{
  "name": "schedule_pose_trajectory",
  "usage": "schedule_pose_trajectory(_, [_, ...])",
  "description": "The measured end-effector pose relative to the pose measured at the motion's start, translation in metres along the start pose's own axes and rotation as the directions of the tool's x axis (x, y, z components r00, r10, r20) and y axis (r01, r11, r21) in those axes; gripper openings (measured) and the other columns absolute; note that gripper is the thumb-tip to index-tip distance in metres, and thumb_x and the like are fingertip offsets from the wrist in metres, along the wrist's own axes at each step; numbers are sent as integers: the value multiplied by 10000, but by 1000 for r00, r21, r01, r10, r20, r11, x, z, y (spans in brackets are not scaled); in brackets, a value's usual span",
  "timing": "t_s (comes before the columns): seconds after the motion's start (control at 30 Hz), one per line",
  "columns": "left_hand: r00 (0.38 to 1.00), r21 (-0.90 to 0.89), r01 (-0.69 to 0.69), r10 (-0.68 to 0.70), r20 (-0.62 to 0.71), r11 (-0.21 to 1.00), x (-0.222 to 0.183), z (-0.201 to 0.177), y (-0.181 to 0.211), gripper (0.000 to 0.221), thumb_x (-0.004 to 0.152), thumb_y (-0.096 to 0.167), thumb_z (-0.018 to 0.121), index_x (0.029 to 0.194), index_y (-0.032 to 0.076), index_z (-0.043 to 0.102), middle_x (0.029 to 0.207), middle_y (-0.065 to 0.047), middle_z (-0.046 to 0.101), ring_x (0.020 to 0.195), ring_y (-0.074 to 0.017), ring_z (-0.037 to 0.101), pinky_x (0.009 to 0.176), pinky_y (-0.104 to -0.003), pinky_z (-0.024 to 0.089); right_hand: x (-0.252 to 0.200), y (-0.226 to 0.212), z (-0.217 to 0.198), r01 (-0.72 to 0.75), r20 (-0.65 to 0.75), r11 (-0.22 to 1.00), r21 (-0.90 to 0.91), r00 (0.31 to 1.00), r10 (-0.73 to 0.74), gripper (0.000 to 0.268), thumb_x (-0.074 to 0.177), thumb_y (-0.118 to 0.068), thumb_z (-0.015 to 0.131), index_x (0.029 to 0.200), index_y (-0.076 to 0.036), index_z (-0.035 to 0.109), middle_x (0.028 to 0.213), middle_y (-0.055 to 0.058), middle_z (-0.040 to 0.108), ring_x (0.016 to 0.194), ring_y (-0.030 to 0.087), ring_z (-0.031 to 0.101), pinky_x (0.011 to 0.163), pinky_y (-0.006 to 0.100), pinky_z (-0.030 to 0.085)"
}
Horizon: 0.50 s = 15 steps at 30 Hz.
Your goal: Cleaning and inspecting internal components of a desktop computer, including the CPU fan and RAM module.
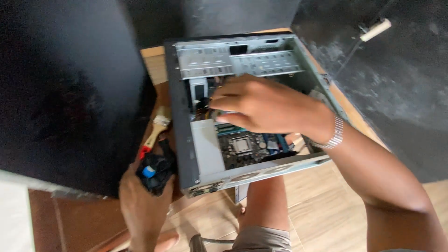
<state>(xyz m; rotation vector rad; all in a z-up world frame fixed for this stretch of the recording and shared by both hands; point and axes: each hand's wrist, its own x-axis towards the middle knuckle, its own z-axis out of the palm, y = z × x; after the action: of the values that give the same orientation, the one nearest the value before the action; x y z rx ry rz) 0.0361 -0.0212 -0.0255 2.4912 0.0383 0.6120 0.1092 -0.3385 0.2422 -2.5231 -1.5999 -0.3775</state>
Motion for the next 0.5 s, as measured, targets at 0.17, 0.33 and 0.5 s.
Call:
schedule_pose_trajectory(0.17, [999, 89, -39, 41, -12, 995, -9, 13, -29, 1089, 765, 491, 951, 1568, -152, 595, 1377, -356, 724, 1240, -555, 690, 1079, -615, 541, -131, -16, -21, -313, -42, 948, 51, 948, 316, 351, 1098, -219, 691, 1328, 41, 742, 1245, 193, 809, 1129, 381, 788, 997, 519, 641])
schedule_pose_trajectory(0.33, [997, 151, 83, -82, -8, 985, -16, 8, -43, 1164, 654, 434, 979, 1670, -21, 641, 1349, -295, 769, 1264, -526, 721, 1051, -630, 548, -215, -36, 8, -487, -186, 856, 175, 837, 514, 275, 1044, -201, 717, 1188, 15, 807, 1069, 145, 852, 896, 258, 848, 822, 352, 723])
schedule_pose_trajectory(0.5, [963, -141, -10, -29, -269, 990, -33, 26, -118, 1248, 665, 82, 1046, 1734, -240, 487, 1454, -437, 619, 1227, -529, 655, 1043, -524, 521, -255, -39, 50, -518, -300, 801, 302, 745, 595, 313, 1064, -234, 690, 967, 32, 823, 911, 139, 874, 772, 225, 886, 675, 191, 804])
